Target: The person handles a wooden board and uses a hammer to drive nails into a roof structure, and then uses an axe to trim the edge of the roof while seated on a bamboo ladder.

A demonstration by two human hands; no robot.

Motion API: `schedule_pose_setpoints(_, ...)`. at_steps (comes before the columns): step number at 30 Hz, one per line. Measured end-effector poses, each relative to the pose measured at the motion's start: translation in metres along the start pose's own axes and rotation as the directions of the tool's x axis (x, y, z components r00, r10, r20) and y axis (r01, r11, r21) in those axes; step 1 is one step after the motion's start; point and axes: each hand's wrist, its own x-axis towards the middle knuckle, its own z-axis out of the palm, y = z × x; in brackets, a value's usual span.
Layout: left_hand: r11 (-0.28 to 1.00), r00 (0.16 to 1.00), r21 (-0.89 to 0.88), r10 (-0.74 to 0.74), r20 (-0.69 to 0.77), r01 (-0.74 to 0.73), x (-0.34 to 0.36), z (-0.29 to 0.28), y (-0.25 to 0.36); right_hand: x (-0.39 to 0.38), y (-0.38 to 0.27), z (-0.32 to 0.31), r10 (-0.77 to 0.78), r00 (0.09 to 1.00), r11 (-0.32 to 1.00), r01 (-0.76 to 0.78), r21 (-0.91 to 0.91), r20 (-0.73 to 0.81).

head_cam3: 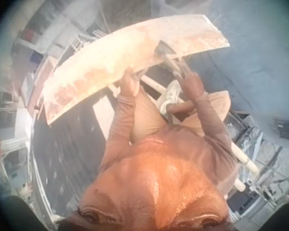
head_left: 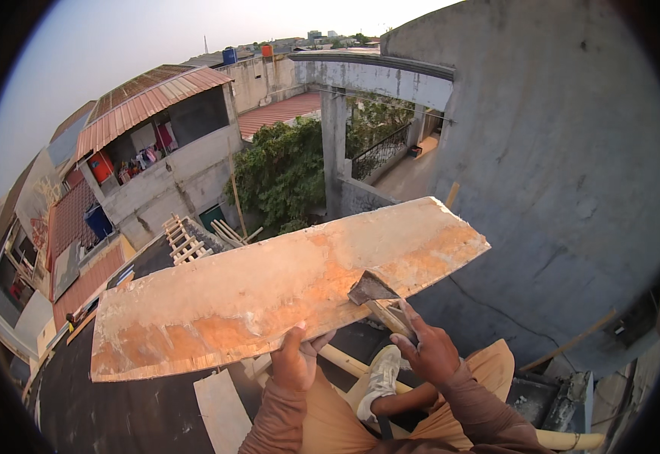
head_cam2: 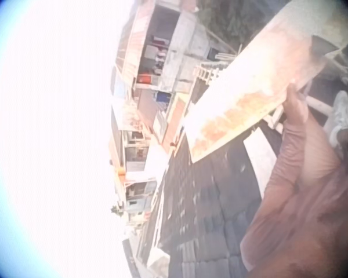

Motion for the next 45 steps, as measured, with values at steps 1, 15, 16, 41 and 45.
schedule_pose_setpoints(1, 1.000, 1.000, -0.004, -0.004, -0.004, 0.004, 0.002, -0.002, 0.004, -0.002, -0.002, 0.000, 0.080, 0.997, 0.996, -0.081, 0.026, 0.015)
schedule_pose_setpoints(15, 0.984, 0.990, 0.171, 0.065, -0.126, -0.043, 0.016, -0.045, 0.001, -0.203, 0.211, -0.225, 0.431, 0.498, 0.335, -0.863, -0.379, -0.753)
schedule_pose_setpoints(16, 0.981, 0.989, 0.195, 0.023, -0.145, 0.006, 0.015, -0.045, 0.002, -0.236, 0.218, -0.235, 0.501, 0.398, 0.230, -0.917, -0.325, -0.768)
schedule_pose_setpoints(41, 0.138, 0.750, 0.821, 0.512, 0.419, -0.554, 0.089, -0.116, 0.006, -0.459, 0.325, -0.100, 0.722, 0.414, 0.196, -0.891, -0.410, -0.555)
schedule_pose_setpoints(45, 0.322, 0.800, 0.777, 0.482, 0.357, -0.541, 0.113, -0.072, 0.013, -0.455, 0.331, -0.097, 0.710, 0.407, 0.173, -0.892, -0.417, -0.576)
